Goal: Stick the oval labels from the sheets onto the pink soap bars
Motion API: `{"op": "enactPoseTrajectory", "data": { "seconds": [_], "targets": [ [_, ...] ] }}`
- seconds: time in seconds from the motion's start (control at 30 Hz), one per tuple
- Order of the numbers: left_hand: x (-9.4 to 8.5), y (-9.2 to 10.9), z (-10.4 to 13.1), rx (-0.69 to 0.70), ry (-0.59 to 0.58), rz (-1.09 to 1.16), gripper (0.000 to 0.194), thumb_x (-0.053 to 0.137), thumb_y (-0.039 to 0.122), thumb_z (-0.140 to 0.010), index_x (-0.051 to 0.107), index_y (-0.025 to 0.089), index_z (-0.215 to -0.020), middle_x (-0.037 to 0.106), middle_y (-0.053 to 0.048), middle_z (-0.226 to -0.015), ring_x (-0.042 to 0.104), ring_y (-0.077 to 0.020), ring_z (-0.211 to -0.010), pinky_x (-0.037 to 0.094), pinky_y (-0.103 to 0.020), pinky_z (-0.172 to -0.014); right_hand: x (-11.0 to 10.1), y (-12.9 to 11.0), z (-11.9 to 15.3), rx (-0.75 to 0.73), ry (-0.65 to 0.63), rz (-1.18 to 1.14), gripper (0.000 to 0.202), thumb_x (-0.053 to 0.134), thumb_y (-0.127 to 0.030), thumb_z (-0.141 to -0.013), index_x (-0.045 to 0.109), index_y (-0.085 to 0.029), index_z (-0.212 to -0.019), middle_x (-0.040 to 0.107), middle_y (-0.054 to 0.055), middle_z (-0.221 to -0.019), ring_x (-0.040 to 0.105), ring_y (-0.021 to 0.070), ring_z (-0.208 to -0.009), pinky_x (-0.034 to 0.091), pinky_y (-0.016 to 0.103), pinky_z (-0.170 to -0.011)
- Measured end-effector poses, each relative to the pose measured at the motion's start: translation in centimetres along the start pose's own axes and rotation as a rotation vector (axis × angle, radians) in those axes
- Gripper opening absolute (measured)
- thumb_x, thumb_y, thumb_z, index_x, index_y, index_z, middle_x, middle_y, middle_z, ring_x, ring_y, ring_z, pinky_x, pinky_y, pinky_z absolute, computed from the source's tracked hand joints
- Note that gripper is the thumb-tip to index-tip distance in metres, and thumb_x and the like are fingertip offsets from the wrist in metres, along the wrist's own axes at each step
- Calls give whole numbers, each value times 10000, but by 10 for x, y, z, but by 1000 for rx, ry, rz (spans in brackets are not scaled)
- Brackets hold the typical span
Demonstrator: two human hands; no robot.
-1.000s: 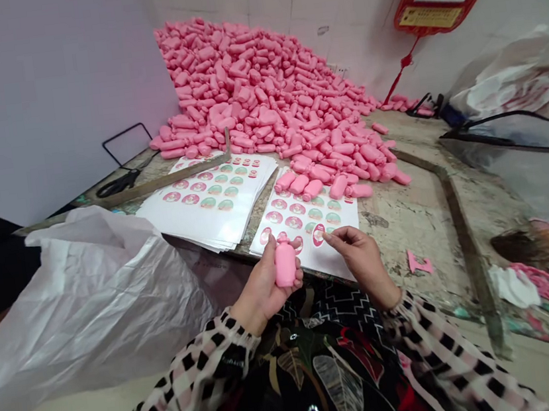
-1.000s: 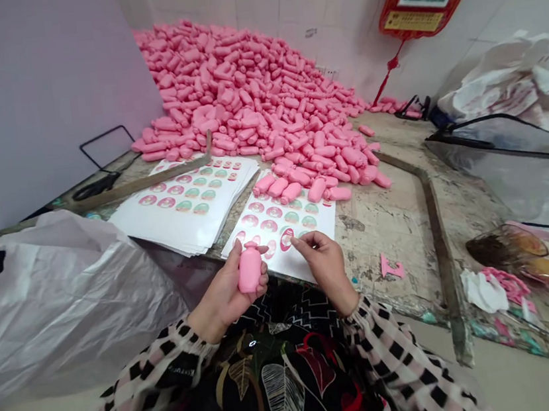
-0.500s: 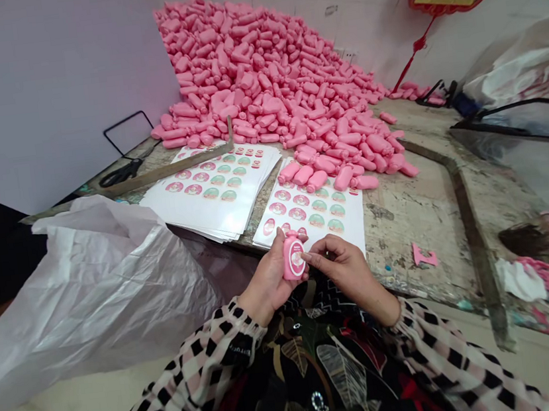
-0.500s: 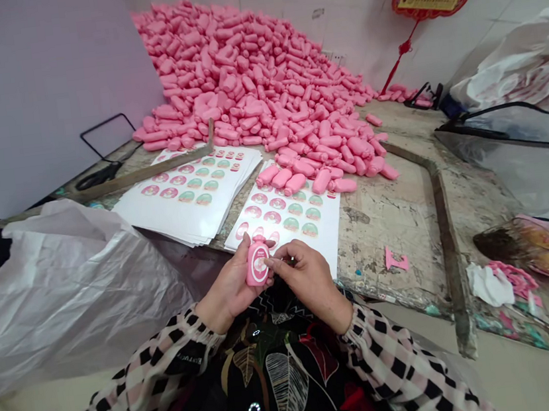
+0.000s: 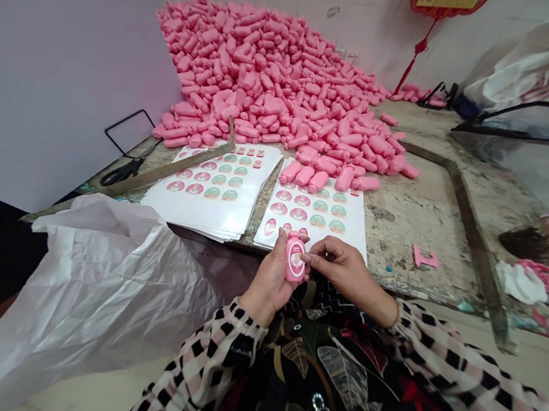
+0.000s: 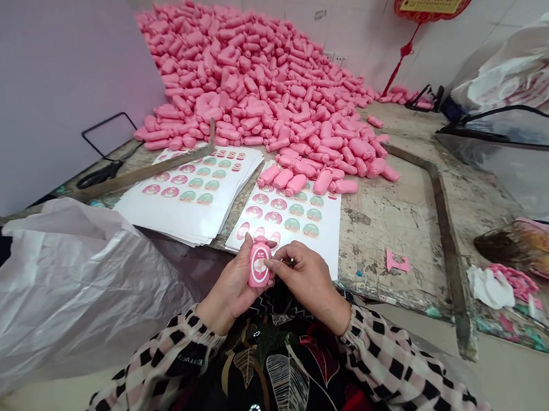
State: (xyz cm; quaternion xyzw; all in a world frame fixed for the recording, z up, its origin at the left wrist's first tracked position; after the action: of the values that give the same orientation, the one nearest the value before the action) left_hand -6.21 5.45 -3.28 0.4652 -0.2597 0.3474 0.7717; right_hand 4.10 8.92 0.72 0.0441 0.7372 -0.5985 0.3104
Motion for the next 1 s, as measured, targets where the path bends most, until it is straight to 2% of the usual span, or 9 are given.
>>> {"op": "enactPoseTrajectory", "data": {
  "seconds": [0.43, 0.57, 0.8, 1.0],
  "targets": [
    [0, 1, 1, 2, 15, -24, 450, 488, 547, -791, 595, 134, -932, 556, -8, -634, 521, -84, -449, 416, -189, -402, 0, -1, 1, -15, -6, 93, 261, 555, -466, -773, 609, -219, -711, 616, 0, -699, 548, 150, -662, 403, 263, -614],
    [1, 1, 2, 11, -7, -18, 470, 484, 570, -780, 595, 145, -946, 558, -10, -668, 525, -81, -481, 414, -181, -411, -2, -12, 4, -69, -53, 228, 247, 513, -446, -819, 615, -227, -764, 618, -7, -741, 555, 138, -685, 384, 248, -627],
    [1, 2, 2, 12, -22, -2, 501, 512, 582, -754, 604, 148, -988, 549, -6, -710, 515, -70, -513, 411, -178, -434, -2, -30, 13, -176, -71, 612, 314, 386, -433, -890, 607, -225, -815, 622, 27, -764, 563, 161, -733, 353, 265, -649],
    [10, 3, 4, 15, -69, 24, 483, 518, 566, -760, 599, 149, -990, 547, -7, -727, 517, -72, -533, 408, -177, -443, -7, -31, 17, -157, -77, 633, 316, 358, -440, -897, 604, -243, -909, 636, 29, -811, 574, 170, -755, 349, 270, -636]
  ]
}}
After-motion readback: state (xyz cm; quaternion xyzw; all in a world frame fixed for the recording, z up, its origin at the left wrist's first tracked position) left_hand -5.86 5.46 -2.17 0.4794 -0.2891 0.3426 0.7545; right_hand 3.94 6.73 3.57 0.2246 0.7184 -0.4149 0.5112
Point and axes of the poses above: each hand's wrist, its own z-axis away from the middle knuckle, its own x-axis out of the palm, y = z × x, the point moved 6 cm from there along -z, towards the middle knuckle
